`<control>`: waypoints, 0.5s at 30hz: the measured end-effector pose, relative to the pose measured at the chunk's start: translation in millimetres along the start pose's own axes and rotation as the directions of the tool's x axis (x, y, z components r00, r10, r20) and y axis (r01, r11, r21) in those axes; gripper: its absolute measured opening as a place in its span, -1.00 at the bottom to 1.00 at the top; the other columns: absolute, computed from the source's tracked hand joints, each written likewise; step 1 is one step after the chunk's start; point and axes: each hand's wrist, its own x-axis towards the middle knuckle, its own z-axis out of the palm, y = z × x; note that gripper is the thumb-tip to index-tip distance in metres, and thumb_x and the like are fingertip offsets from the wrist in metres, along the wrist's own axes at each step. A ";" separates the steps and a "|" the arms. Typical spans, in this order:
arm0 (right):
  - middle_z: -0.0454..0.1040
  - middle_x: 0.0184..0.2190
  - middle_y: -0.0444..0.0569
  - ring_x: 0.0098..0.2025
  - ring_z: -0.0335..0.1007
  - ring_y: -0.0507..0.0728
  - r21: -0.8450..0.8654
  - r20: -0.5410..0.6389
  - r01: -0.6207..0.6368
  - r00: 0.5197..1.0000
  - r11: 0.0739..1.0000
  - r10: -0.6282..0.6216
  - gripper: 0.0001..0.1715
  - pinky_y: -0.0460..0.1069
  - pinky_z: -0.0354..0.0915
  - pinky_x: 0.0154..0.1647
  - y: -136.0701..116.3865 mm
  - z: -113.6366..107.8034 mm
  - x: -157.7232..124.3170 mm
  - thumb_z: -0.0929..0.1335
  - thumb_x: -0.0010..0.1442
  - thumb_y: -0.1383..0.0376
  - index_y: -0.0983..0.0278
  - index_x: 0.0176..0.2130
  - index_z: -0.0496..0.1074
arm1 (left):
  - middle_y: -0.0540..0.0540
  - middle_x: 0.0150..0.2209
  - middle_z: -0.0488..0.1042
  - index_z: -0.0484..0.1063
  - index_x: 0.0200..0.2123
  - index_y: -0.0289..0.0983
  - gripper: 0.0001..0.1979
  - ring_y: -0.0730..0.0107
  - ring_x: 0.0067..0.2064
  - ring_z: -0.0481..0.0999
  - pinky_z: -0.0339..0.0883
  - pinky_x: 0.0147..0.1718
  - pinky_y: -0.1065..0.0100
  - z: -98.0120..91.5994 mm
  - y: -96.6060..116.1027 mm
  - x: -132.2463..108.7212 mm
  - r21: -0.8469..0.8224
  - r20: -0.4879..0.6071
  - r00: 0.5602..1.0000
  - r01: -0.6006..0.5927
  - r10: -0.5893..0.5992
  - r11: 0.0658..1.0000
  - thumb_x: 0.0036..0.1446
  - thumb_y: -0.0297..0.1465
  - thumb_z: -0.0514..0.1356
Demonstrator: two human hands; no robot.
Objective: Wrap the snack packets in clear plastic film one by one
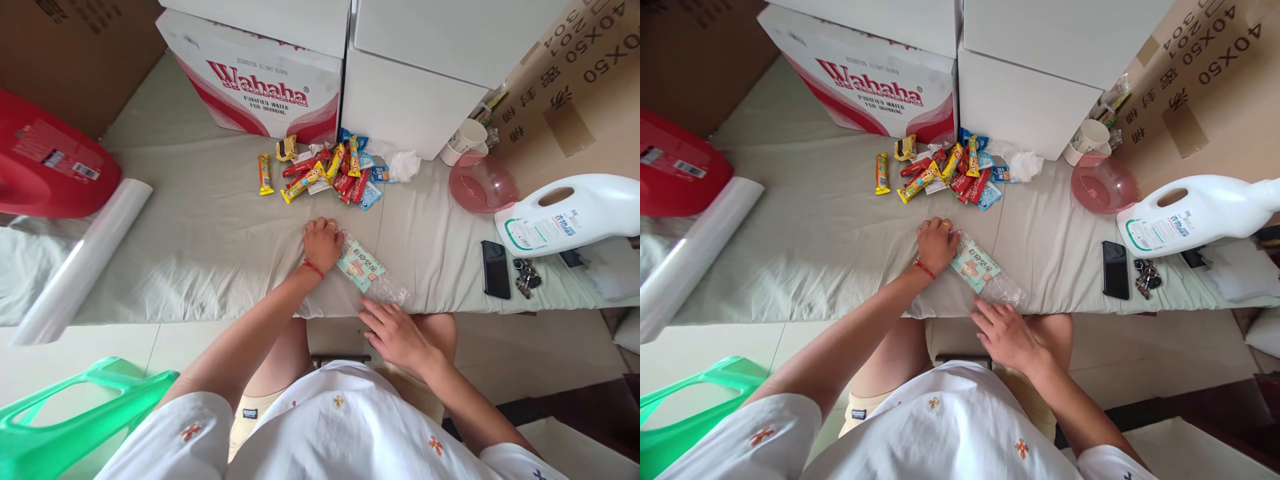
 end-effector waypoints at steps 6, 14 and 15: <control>0.65 -0.12 0.04 -0.08 0.58 0.22 0.469 -0.377 -0.321 0.770 0.823 0.514 -0.69 0.12 0.48 -0.04 29.2 -31.0 -20.9 0.25 0.48 0.09 0.11 -0.10 0.55 | -0.28 -0.23 0.58 0.46 -0.13 -0.25 -0.74 -0.01 -0.13 0.56 0.31 -0.07 0.11 8.1 -4.6 0.9 -0.156 -0.042 0.999 -0.038 0.031 0.987 0.40 -0.26 0.04; 0.59 -0.27 -0.01 -0.32 0.49 0.19 0.428 -0.144 -0.638 0.651 0.640 0.745 -0.45 0.07 0.38 -0.26 73.5 -13.9 31.4 0.39 0.21 -0.08 0.21 0.03 0.49 | -0.22 -0.19 0.61 0.43 -0.07 -0.24 -0.72 0.09 -0.19 0.59 0.26 -0.22 0.25 3.9 -5.1 -2.7 -0.158 -0.005 1.000 0.025 -0.026 0.987 0.45 -0.24 -0.02; 0.57 -0.35 -0.07 -0.36 0.48 0.17 0.453 -0.084 -0.622 0.683 0.639 0.725 -0.57 0.04 0.36 -0.29 70.5 -10.1 28.3 0.39 0.22 -0.04 0.19 -0.06 0.52 | -0.22 -0.19 0.61 0.43 -0.07 -0.24 -0.72 0.09 -0.20 0.60 0.25 -0.23 0.25 3.5 -6.0 -2.2 -0.161 -0.006 0.999 0.040 -0.042 0.986 0.45 -0.24 -0.01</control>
